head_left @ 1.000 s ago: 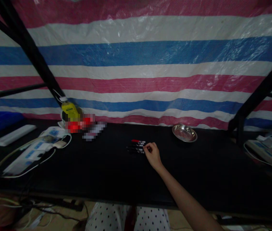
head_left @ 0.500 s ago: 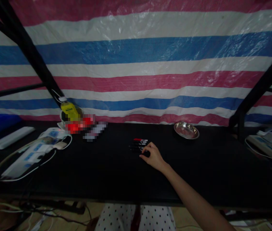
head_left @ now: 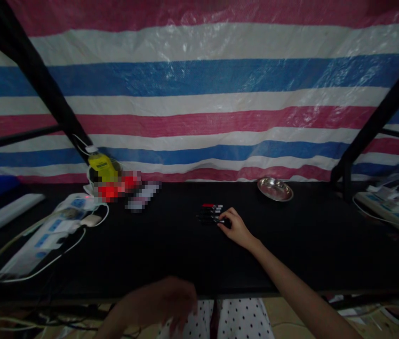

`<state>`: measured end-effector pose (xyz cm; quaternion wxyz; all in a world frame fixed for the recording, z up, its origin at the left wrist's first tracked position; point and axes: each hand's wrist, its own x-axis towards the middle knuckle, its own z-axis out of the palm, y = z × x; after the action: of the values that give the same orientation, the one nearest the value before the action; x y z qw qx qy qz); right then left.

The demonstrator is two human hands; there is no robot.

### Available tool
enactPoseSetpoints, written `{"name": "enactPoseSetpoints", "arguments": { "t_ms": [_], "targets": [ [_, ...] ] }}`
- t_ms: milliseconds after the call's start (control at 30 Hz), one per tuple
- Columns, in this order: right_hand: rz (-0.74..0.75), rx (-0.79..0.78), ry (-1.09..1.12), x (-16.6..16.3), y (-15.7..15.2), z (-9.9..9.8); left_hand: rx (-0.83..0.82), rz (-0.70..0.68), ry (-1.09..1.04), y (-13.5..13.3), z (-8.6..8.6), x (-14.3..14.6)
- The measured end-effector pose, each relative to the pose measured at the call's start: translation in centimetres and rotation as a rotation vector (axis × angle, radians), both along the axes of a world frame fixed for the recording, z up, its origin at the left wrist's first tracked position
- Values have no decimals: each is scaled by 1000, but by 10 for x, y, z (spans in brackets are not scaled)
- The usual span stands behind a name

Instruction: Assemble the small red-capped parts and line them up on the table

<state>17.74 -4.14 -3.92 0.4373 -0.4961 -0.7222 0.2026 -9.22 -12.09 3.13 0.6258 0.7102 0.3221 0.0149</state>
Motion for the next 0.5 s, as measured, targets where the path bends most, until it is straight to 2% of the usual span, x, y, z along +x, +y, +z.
{"name": "enactPoseSetpoints", "arguments": {
  "t_ms": [33, 67, 167, 233, 333, 433, 500],
  "targets": [
    [1, 0, 0, 0, 0, 0, 43, 18, -7, 17, 5, 9],
    [1, -2, 3, -1, -1, 1, 158, 95, -33, 35, 8, 19],
    [12, -18, 36, -1, 0, 2, 715, 366, -99, 84, 3, 50],
    [10, -41, 116, -1, 3, 2, 1004, 461, -132, 106, -10, 66],
    [3, -169, 409, 2, 11, 0, 1276, 568, -129, 116, -29, 77],
    [78, -444, 837, 5, 18, 1, 1492, 711, -151, 113, -42, 79],
    [145, -603, 1071, 7, 19, 3, 1597, 744, -143, 112, -48, 80]
  ]
}}
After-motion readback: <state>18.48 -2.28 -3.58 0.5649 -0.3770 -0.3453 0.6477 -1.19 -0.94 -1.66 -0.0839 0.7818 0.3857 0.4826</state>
